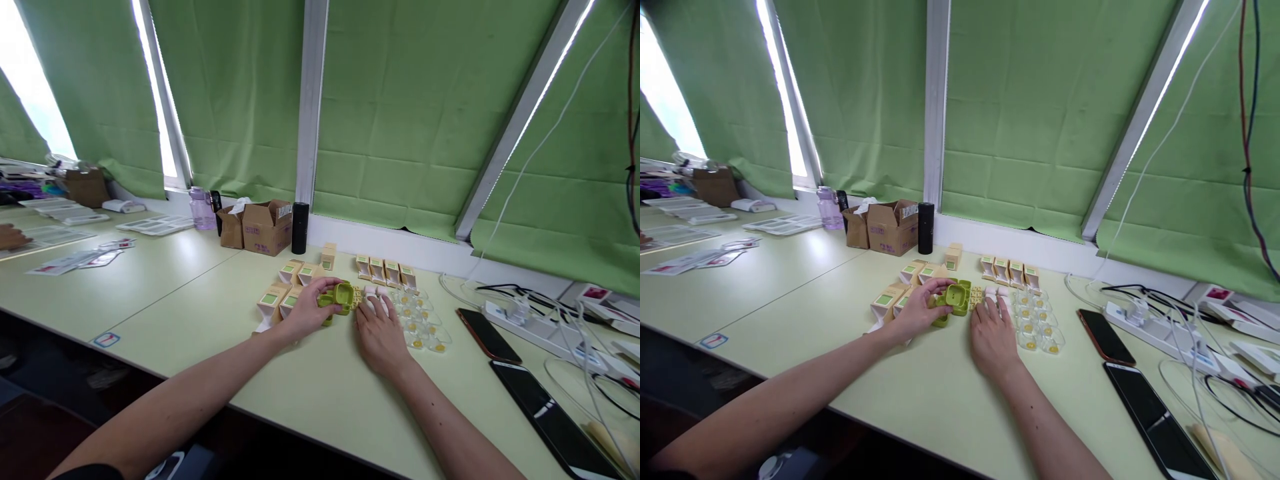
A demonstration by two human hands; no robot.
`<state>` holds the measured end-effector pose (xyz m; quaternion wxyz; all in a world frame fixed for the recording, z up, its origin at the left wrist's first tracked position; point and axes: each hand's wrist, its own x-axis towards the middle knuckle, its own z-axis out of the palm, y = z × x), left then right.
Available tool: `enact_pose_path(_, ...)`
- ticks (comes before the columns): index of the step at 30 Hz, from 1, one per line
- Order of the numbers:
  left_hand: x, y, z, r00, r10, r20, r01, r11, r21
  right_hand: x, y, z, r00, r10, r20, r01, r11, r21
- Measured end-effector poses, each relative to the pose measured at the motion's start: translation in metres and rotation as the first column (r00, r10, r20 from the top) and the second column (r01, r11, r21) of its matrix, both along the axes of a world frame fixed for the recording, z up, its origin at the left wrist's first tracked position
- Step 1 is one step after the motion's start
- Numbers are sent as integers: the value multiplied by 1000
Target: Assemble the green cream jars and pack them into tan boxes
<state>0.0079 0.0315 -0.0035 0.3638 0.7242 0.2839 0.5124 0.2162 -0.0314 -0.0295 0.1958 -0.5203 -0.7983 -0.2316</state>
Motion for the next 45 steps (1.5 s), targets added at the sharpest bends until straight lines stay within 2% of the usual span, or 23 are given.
enact_pose_path(2, -1, 1, 0, 1000, 2, 17, -2, 1000, -11, 0, 0, 3, 999, 28, -35, -27, 999, 47)
enact_pose_path(5, -3, 2, 0, 999, 22, 26, -20, 998, -52, 2, 1, 4, 976, 99, -193, -71, 987, 147)
enact_pose_path(8, -4, 3, 0, 999, 38, 18, -37, 997, -66, 4, -2, 5, 913, 150, -381, -76, 976, 202)
enact_pose_path(12, -4, 3, 0, 999, 41, 18, -40, 998, -40, 5, -6, 7, 789, 156, -594, -78, 985, 155)
enact_pose_path(14, -4, 3, 0, 999, 49, 11, -48, 998, -33, 4, -7, 8, 685, 151, -712, -100, 989, 113)
enact_pose_path(19, -3, 1, 0, 998, 66, -19, -66, 998, -24, 2, -7, 11, 331, 161, -930, -292, 954, 61)
enact_pose_path(22, -2, -1, 0, 998, 61, -35, -61, 998, -19, 1, -6, 13, 192, 145, -971, -341, 937, 73)
enact_pose_path(26, -2, -3, 1, 996, 55, -72, -55, 998, 7, -1, -6, 16, -4, 51, -999, -379, 924, 49)
enact_pose_path(28, -1, -5, 1, 995, 47, -89, -46, 999, 13, -1, -6, 17, -68, 15, -998, -389, 920, 40)
enact_pose_path(36, -2, -8, -1, 989, 35, -144, -31, 999, 31, 0, -6, 17, -229, -132, -965, -453, 891, -14)
enact_pose_path(45, -2, -8, -3, 987, 15, -163, -6, 998, 56, -2, -6, 16, -201, -56, -978, -494, 868, 52)
